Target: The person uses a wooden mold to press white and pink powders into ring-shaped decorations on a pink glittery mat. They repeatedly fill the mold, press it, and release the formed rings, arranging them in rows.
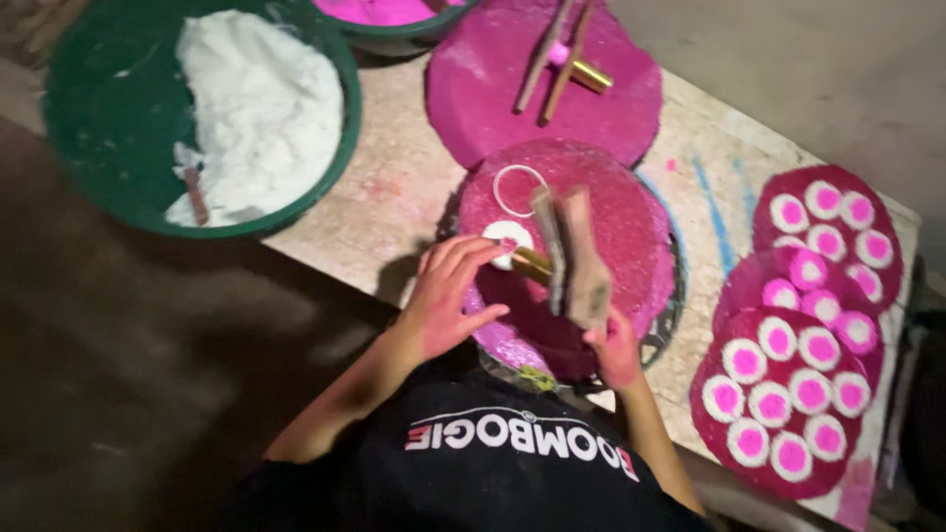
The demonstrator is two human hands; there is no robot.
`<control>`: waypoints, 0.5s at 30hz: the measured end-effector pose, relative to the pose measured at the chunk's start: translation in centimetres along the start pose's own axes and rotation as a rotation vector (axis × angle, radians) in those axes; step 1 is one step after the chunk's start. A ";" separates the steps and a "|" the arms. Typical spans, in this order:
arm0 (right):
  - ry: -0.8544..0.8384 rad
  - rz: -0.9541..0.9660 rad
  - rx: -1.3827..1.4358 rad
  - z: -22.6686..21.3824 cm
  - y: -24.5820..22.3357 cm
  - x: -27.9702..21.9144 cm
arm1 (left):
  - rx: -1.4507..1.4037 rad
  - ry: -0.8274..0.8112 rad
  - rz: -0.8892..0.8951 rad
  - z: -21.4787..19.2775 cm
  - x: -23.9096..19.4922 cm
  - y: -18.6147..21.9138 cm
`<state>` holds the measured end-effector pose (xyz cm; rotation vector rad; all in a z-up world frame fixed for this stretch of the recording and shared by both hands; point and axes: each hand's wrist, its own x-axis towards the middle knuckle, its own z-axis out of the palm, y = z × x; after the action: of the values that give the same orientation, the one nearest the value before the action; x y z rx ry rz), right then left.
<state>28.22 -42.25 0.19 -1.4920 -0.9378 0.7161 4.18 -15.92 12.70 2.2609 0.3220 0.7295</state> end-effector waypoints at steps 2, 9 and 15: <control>-0.134 -0.017 -0.060 3.1 -3.9 2.5 | 0.153 0.011 0.008 -1.4 -0.1 0.0; -0.555 -0.041 -0.578 13.6 -18.1 11.1 | 0.084 -0.155 -0.011 -10.4 -0.5 -3.1; -0.735 -0.096 -0.593 24.1 -25.3 17.9 | -0.245 -0.372 -0.020 -22.8 -0.2 -7.4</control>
<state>12.39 -14.63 23.16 -1.6906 -1.8926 0.9945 -9.56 2.13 20.51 2.1003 0.0711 0.3069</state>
